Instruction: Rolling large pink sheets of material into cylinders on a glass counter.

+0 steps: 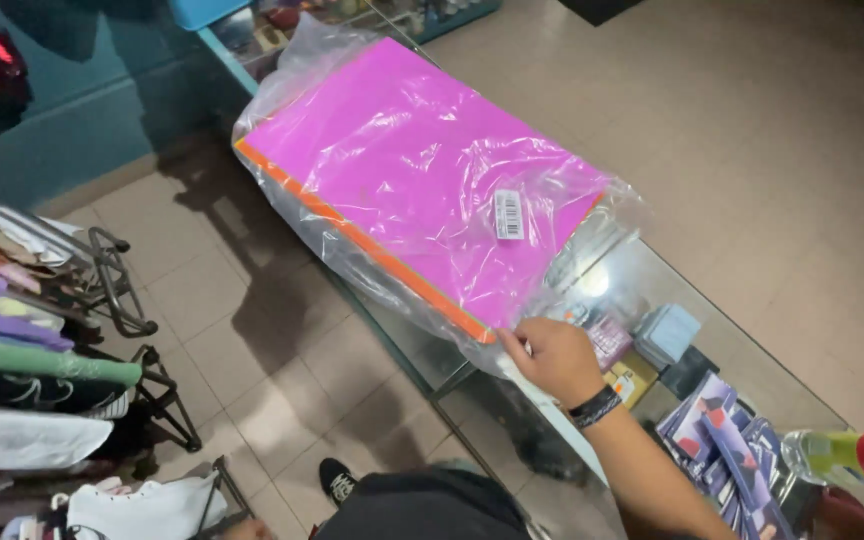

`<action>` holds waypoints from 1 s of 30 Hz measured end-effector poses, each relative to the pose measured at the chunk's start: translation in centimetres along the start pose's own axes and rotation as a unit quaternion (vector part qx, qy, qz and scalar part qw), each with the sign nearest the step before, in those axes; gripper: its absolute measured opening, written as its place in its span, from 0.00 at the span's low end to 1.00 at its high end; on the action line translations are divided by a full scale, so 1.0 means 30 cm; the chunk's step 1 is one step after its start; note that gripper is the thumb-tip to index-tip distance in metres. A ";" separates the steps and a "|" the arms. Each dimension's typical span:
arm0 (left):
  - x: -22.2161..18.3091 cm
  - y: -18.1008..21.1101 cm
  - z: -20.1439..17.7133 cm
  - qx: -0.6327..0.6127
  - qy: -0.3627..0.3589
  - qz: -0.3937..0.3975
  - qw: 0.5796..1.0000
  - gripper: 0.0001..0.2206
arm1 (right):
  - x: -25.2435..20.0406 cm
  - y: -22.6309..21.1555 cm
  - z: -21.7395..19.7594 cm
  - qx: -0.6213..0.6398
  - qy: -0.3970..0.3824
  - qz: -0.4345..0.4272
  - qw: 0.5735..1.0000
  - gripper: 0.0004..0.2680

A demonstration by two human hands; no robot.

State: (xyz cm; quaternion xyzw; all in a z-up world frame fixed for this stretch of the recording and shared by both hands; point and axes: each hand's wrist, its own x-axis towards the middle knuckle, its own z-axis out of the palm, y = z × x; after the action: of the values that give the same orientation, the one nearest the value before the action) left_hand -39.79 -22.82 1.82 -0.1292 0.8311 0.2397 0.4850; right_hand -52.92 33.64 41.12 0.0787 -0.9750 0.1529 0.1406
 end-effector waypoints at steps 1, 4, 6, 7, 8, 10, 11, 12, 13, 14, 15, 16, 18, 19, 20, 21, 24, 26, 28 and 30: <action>0.028 0.005 -0.126 0.010 -0.017 -0.003 1.000 0.18 | 0.036 0.003 0.010 -0.002 -0.004 0.018 1.000 0.13; 0.112 0.100 -0.422 0.038 -0.056 0.000 0.998 0.19 | 0.100 0.032 0.035 0.038 0.015 0.110 0.993 0.11; 0.142 0.174 -0.592 0.074 0.001 -0.023 0.997 0.23 | 0.137 0.041 0.073 0.039 0.013 0.206 0.978 0.09; 0.160 0.226 -0.657 0.086 -0.002 -0.019 0.996 0.23 | 0.138 0.071 0.105 0.037 0.018 0.217 0.975 0.09; 0.181 0.281 -0.716 0.012 -0.015 0.004 1.000 0.25 | 0.135 0.105 0.140 0.053 0.027 0.224 0.973 0.09; 0.167 0.358 -0.814 -0.052 -0.038 0.020 0.998 0.28 | 0.118 0.139 0.197 0.069 0.030 0.245 0.967 0.10; 0.159 0.425 -0.877 -0.051 -0.039 0.038 0.997 0.28 | 0.136 0.160 0.208 0.079 0.065 0.293 0.951 0.12; 0.150 0.495 -0.938 -0.050 -0.041 0.056 0.996 0.27 | 0.155 0.182 0.218 0.088 0.101 0.340 0.931 0.16; 0.125 0.566 -1.002 -0.044 -0.046 0.054 0.996 0.27 | 0.170 0.232 0.236 0.087 0.099 0.347 0.929 0.16; 0.100 0.639 -1.065 -0.064 0.010 0.087 0.994 0.24 | 0.184 0.283 0.252 0.065 0.098 0.358 0.926 0.16; 0.089 0.732 -1.128 -0.086 0.067 0.124 0.986 0.21 | 0.208 0.345 0.260 0.041 0.100 0.367 0.924 0.16; 0.080 0.811 -1.199 -0.083 0.062 0.127 0.986 0.21 | 0.248 0.364 0.249 0.037 0.101 0.372 0.922 0.16; 0.030 0.935 -1.341 -0.137 0.153 0.249 0.947 0.15 | 0.316 0.382 0.235 0.132 -0.019 0.458 0.879 0.13; 0.002 1.008 -1.399 -0.132 0.143 0.252 0.948 0.15 | 0.361 0.330 0.194 0.127 -0.017 0.467 0.875 0.13; -0.026 1.081 -1.459 -0.165 0.156 0.281 0.932 0.14 | 0.410 0.278 0.155 0.129 -0.052 0.508 0.850 0.09; -0.052 1.156 -1.516 -0.205 0.172 0.310 0.912 0.13 | 0.477 0.236 0.116 0.131 -0.084 0.542 0.826 0.05; -0.121 1.397 -1.644 -0.121 0.230 0.337 0.905 0.12 | 0.484 0.267 0.201 0.096 -0.067 0.558 0.822 0.16; -0.060 1.455 -1.682 -0.029 0.277 0.357 0.892 0.20 | 0.500 0.196 0.193 0.087 -0.064 0.554 0.826 0.30; 0.044 1.582 -1.731 0.061 0.333 0.394 0.854 0.28 | 0.561 0.160 0.166 0.078 -0.037 0.543 0.835 0.46; 0.134 1.622 -1.755 0.100 0.373 0.322 0.864 0.39 | 0.609 0.098 0.154 0.155 0.027 0.604 0.781 0.29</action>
State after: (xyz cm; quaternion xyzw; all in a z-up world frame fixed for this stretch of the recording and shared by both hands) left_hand -102.73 -8.87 33.44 0.1154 0.9648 0.2319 0.0451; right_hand -71.97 32.92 41.54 -0.5099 -0.7818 0.3575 0.0312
